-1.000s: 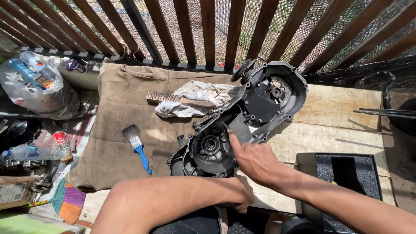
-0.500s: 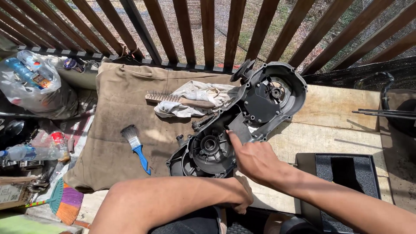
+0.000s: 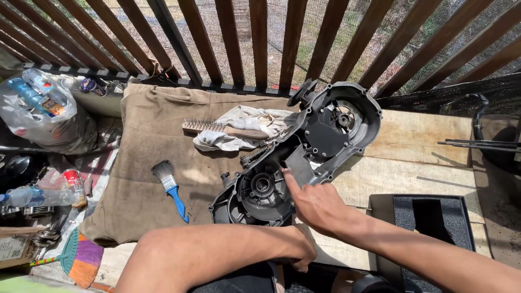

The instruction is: Cleaning grease and dirt from a motorcycle transmission cover using a brush, rag, and a knife for scraping.

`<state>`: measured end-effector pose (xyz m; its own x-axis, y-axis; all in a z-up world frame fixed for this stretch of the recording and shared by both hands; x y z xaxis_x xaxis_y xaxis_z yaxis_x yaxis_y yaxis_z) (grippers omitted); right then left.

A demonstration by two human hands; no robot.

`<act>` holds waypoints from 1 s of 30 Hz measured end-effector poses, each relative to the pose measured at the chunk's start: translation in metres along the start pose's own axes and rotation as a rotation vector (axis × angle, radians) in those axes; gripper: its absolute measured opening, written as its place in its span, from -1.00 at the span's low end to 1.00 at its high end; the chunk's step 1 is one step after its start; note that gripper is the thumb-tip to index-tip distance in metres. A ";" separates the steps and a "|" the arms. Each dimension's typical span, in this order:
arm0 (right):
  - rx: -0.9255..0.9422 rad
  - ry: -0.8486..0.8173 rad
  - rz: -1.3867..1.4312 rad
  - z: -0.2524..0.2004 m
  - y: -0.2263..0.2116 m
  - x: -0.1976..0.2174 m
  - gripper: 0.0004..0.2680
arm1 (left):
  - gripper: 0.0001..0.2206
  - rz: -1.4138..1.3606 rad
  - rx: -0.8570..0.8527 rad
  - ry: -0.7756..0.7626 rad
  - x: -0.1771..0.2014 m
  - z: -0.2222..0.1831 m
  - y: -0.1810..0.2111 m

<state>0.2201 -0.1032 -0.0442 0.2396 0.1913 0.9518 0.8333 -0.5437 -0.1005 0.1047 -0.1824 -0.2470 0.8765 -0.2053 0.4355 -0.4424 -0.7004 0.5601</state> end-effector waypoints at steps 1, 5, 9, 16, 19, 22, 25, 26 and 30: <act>0.000 0.005 0.000 0.001 0.002 0.000 -0.38 | -0.67 0.001 0.003 0.000 0.005 -0.005 0.005; 0.035 0.046 0.004 -0.001 0.000 0.010 -0.37 | -0.66 -0.004 0.000 0.001 0.013 -0.015 0.023; -0.028 0.115 0.372 -0.003 0.012 0.039 -0.52 | -0.65 0.000 0.005 0.008 0.023 -0.020 0.027; -0.160 0.009 0.415 -0.004 0.032 0.031 -0.64 | -0.63 0.000 0.002 0.012 0.032 -0.026 0.034; -0.059 0.157 0.352 -0.006 0.025 0.049 -0.61 | -0.62 -0.005 0.000 0.015 0.036 -0.033 0.033; -0.030 0.051 0.261 -0.005 0.019 0.043 -0.44 | -0.61 -0.011 0.005 0.018 0.043 -0.039 0.045; 0.005 0.114 0.192 -0.007 0.015 0.055 -0.46 | -0.62 0.008 0.026 0.006 0.050 -0.056 0.052; 0.018 0.048 0.133 -0.008 0.010 0.050 -0.45 | -0.61 0.009 0.029 0.001 0.047 -0.057 0.054; 0.038 -0.049 0.059 -0.009 0.001 0.037 -0.45 | -0.60 0.029 -0.019 0.063 0.034 -0.039 0.041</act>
Point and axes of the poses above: each hand's wrist, its own z-axis towards the middle knuckle, its own x-axis out of the back of the hand, y = z × x, the point moved 10 cm from there along z, towards the middle knuckle, and after that the axes turned 4 degrees about -z, right-handed, at the moved point
